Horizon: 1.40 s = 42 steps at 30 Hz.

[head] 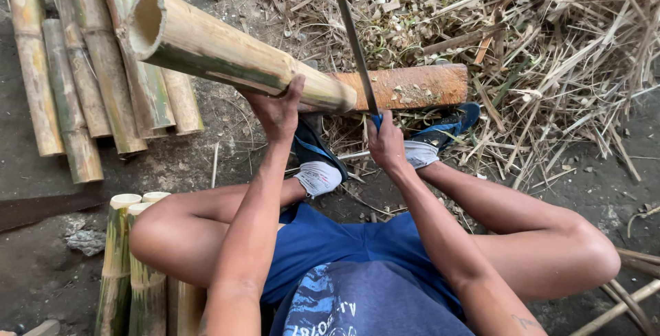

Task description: The person sits cross-legged and uses a metal file to shave the outer surface of bamboo poles. They rotate each pole to smooth the exterior and occasionally inspect the hollow interior before placing the finished pieces aside.

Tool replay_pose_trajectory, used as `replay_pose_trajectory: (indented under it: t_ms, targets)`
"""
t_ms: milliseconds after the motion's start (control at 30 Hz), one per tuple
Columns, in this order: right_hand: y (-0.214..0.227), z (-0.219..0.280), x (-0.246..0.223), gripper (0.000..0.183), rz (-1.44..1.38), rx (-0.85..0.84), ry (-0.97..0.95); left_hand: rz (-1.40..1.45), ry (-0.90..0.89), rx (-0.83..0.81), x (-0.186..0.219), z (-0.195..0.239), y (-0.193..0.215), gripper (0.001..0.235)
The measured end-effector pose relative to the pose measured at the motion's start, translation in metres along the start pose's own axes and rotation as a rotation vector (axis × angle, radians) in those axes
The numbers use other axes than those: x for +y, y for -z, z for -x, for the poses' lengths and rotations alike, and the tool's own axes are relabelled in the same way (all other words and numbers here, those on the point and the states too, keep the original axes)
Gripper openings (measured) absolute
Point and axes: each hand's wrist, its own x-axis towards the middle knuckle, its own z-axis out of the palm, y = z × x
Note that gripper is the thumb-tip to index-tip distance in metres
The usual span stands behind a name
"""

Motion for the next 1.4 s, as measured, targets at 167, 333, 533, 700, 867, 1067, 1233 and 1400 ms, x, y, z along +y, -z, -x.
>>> replay_pose_trajectory:
  t_ms: [167, 333, 533, 700, 867, 1067, 1233, 1400]
  targets:
    - [0.001, -0.004, -0.014, 0.032, -0.189, 0.165, 0.238, -0.011, 0.054, 0.070, 0.000, -0.006, -0.009, 0.119]
    - [-0.021, -0.019, -0.007, 0.022, 0.052, -0.013, 0.033, 0.015, 0.052, 0.082, 0.009, -0.003, -0.016, 0.119]
    - [-0.012, -0.022, -0.008, 0.026, -0.050, 0.026, 0.108, 0.051, 0.075, 0.055, 0.019, -0.005, -0.029, 0.117]
    - [-0.029, -0.014, 0.015, 0.031, 0.049, 0.100, 0.144, -0.087, 0.100, 0.114, 0.011, -0.004, -0.021, 0.118]
    - [-0.022, -0.041, 0.019, 0.031, 0.206, -0.028, -0.109, 0.083, 0.024, 0.023, 0.011, -0.008, -0.017, 0.124]
    - [0.006, -0.017, -0.010, 0.029, -0.086, 0.082, 0.117, 0.075, 0.048, -0.053, -0.006, -0.006, -0.001, 0.116]
    - [-0.011, -0.022, 0.006, 0.028, 0.018, -0.045, -0.002, 0.096, 0.088, -0.043, -0.010, -0.002, -0.001, 0.111]
    - [-0.020, -0.029, 0.031, 0.029, 0.200, -0.062, -0.009, 0.063, -0.043, -0.060, -0.004, -0.008, -0.003, 0.112]
